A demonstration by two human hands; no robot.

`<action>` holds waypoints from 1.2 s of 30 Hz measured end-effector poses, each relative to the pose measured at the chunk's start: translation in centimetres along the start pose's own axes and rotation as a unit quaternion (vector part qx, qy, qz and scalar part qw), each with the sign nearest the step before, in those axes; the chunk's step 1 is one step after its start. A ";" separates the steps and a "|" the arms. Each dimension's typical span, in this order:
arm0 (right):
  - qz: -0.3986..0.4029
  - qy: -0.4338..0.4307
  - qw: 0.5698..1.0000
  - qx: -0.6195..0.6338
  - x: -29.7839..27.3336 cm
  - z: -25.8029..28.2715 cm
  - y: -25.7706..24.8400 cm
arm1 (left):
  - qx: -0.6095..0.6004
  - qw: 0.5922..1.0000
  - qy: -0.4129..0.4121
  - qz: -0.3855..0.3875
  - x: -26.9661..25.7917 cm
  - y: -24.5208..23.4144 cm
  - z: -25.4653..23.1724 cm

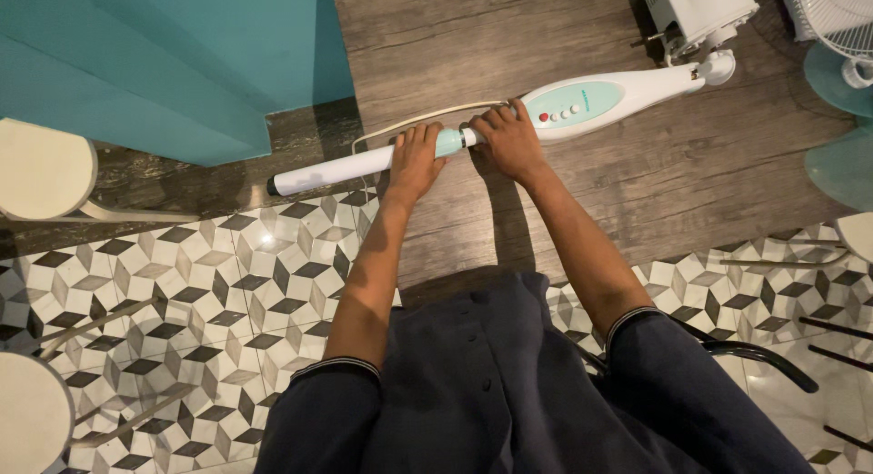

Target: The person disassembles a standing electric fan on a table. They remove the front grille, the fan blades, the rear grille, and the neck section, placing each component on the table.

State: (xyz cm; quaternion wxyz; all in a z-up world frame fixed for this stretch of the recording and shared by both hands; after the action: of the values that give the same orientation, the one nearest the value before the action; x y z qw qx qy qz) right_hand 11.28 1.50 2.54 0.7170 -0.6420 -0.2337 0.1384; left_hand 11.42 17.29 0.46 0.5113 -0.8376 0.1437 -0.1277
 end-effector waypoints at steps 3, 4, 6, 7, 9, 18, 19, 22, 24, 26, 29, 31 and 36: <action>-0.007 0.015 1.000 0.018 0.2 -0.2 -0.2 | 0.013 1.000 0.000 -0.008 -0.3 -0.2 -0.2; -0.006 0.012 1.000 0.024 0.2 -0.1 -0.1 | 0.014 1.000 0.001 -0.003 -0.5 -0.2 -0.2; -0.005 0.009 0.999 0.033 0.3 -0.3 -0.1 | 0.014 1.000 0.006 0.005 -0.4 0.0 -0.3; -0.017 -0.001 0.999 0.033 0.3 -0.4 -0.4 | 0.007 1.000 0.009 0.006 -0.2 0.1 -0.4; -0.039 -0.020 0.998 0.036 0.3 -0.2 -0.7 | -0.006 1.000 0.013 0.009 -0.2 0.3 -0.4; -0.050 -0.014 0.997 0.056 0.3 -0.3 -1.3 | -0.014 1.000 0.010 0.020 0.6 1.3 -0.2; -0.052 -0.016 0.997 0.054 0.3 -0.3 -1.3 | -0.013 1.000 0.011 0.020 0.6 1.5 -0.2; -0.054 -0.019 0.997 0.055 0.7 -0.1 -1.1 | -0.012 1.000 0.016 0.016 0.7 1.7 0.2; -0.047 -0.018 0.997 0.062 0.8 -0.3 -1.0 | -0.019 1.000 0.022 0.012 0.9 1.9 0.1; -0.038 -0.014 0.998 0.054 0.5 0.0 -0.5 | -0.027 0.999 0.028 0.007 0.5 2.0 0.2; -0.035 -0.027 0.998 0.042 0.9 -0.4 -0.5 | -0.049 0.998 0.027 0.014 1.0 1.8 0.4; -0.024 -0.034 0.998 0.038 1.1 -0.5 -0.5 | -0.055 0.998 0.027 0.026 1.2 1.4 0.3; 0.009 -0.048 0.997 0.052 2.2 -1.2 -0.8 | -0.040 0.997 0.024 0.065 1.9 0.1 -0.4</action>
State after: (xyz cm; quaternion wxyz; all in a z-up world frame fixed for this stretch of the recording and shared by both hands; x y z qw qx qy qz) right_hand 13.66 1.50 3.57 0.7363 -0.5984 -0.2543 0.1876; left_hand 13.03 16.21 0.64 0.4813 -0.8429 0.2149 -0.1082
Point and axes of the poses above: each hand's wrist, its own x-axis towards the middle knuckle, its own y-axis out of the palm, z = x × y, the point moved 8 cm from there along x, towards the middle knuckle, and after that the axes turned 1 degree about z, right-handed, at the moved point
